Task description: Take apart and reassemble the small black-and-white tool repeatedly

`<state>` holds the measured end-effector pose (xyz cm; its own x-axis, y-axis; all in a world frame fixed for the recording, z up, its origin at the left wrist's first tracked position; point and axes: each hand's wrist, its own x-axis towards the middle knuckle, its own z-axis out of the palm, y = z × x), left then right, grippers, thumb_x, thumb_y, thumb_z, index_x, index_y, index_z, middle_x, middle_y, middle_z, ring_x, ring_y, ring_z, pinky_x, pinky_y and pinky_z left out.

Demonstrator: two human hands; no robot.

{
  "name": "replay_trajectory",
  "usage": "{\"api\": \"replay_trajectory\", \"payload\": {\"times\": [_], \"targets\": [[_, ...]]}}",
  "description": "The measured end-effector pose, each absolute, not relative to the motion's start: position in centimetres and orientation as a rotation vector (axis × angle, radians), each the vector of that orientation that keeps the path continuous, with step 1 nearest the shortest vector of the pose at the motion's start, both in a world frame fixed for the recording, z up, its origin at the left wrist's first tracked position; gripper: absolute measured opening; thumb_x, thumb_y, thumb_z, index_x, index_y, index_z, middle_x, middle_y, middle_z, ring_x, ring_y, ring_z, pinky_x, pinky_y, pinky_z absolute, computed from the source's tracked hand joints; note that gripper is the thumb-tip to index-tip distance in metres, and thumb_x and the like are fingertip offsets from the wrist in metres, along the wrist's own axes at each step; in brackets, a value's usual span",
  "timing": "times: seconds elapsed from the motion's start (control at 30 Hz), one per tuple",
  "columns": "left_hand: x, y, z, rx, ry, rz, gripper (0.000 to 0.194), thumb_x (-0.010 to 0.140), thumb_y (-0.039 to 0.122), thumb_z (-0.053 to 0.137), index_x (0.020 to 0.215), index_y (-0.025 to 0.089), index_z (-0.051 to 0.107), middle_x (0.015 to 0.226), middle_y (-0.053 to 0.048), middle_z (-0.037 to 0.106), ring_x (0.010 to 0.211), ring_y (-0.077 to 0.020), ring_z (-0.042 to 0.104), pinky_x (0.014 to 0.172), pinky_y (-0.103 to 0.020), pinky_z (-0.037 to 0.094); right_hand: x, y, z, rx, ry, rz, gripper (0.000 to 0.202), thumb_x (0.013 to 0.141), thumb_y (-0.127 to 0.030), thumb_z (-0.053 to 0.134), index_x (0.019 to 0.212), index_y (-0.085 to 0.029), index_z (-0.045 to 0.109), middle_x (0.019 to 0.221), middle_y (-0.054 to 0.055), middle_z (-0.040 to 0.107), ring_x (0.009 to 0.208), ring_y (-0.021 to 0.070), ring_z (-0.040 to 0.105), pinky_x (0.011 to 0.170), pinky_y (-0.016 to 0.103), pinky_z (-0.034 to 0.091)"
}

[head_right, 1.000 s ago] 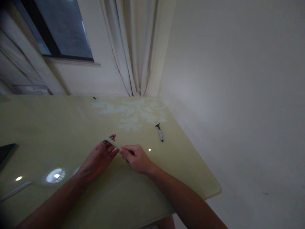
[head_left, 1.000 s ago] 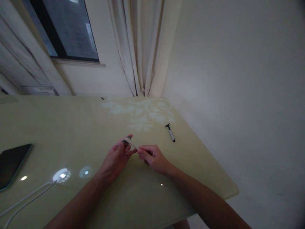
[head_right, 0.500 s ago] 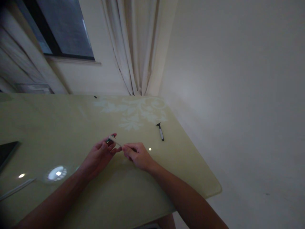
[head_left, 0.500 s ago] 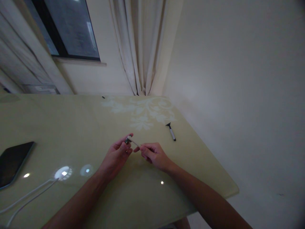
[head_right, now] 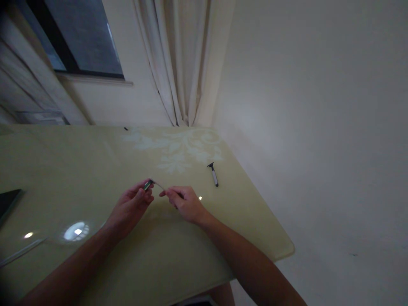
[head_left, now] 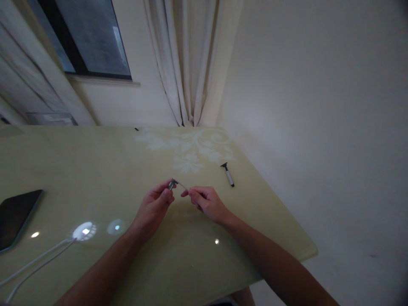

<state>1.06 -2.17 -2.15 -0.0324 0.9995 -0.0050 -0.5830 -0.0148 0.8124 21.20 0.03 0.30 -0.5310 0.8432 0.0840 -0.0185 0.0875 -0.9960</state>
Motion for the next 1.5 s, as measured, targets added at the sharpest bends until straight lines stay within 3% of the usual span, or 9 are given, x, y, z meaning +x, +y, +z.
{"api": "replay_trajectory", "payload": {"times": [0.37, 0.57, 0.9, 1.03, 1.5], "targets": [[1.1, -2.2, -2.3, 0.706, 0.717, 1.448, 0.051, 0.078, 0.038, 0.09, 0.123, 0.017, 0.077, 0.078, 0.0, 0.06, 0.069, -0.0094, 0.052, 0.071, -0.026, 0.046, 21.2, 0.2, 0.1, -0.77, -1.693, 1.646, 0.057, 0.099, -0.062, 0.059, 0.114, -0.011, 0.078, 0.06, -0.006, 0.038, 0.052, 0.0083, 0.03, 0.048, 0.023, 0.023], [1.5, -2.5, -1.6, 0.64, 0.654, 1.483, 0.048, 0.074, 0.037, 0.094, 0.115, 0.017, 0.079, 0.086, -0.001, 0.065, 0.069, -0.0083, 0.053, 0.069, -0.025, 0.049, 20.9, -0.1, -0.1, -0.773, -1.695, 1.548, 0.056, 0.1, -0.062, 0.058, 0.111, -0.01, 0.079, 0.063, -0.005, 0.039, 0.053, 0.0083, 0.03, 0.049, 0.024, 0.022], [2.2, -2.9, -2.2, 0.574, 0.636, 1.502, 0.047, 0.075, 0.041, 0.092, 0.116, 0.022, 0.078, 0.078, 0.003, 0.062, 0.076, -0.0102, 0.058, 0.078, -0.025, 0.053, 20.5, -0.5, -0.3, -0.739, -1.691, 1.558, 0.055, 0.099, -0.063, 0.058, 0.104, -0.011, 0.077, 0.064, -0.005, 0.04, 0.054, 0.0088, 0.033, 0.05, 0.025, 0.026], [2.2, -2.8, -2.0, 0.566, 0.646, 1.513, 0.044, 0.075, 0.038, 0.093, 0.113, 0.022, 0.079, 0.089, 0.001, 0.067, 0.073, -0.0077, 0.057, 0.072, -0.023, 0.051, 20.5, -0.6, -0.1, -0.77, -1.647, 1.507, 0.052, 0.1, -0.061, 0.058, 0.104, -0.012, 0.077, 0.063, -0.006, 0.037, 0.053, 0.0089, 0.031, 0.05, 0.024, 0.024], [1.3, -2.0, -2.0, 0.687, 0.785, 1.5, 0.047, 0.077, 0.041, 0.091, 0.116, 0.017, 0.079, 0.086, -0.001, 0.067, 0.068, -0.0077, 0.053, 0.067, -0.022, 0.048, 21.2, 0.5, 1.0, -0.766, -1.792, 1.503, 0.052, 0.098, -0.06, 0.06, 0.102, -0.012, 0.079, 0.063, -0.004, 0.042, 0.055, 0.0091, 0.035, 0.051, 0.024, 0.027]]}}
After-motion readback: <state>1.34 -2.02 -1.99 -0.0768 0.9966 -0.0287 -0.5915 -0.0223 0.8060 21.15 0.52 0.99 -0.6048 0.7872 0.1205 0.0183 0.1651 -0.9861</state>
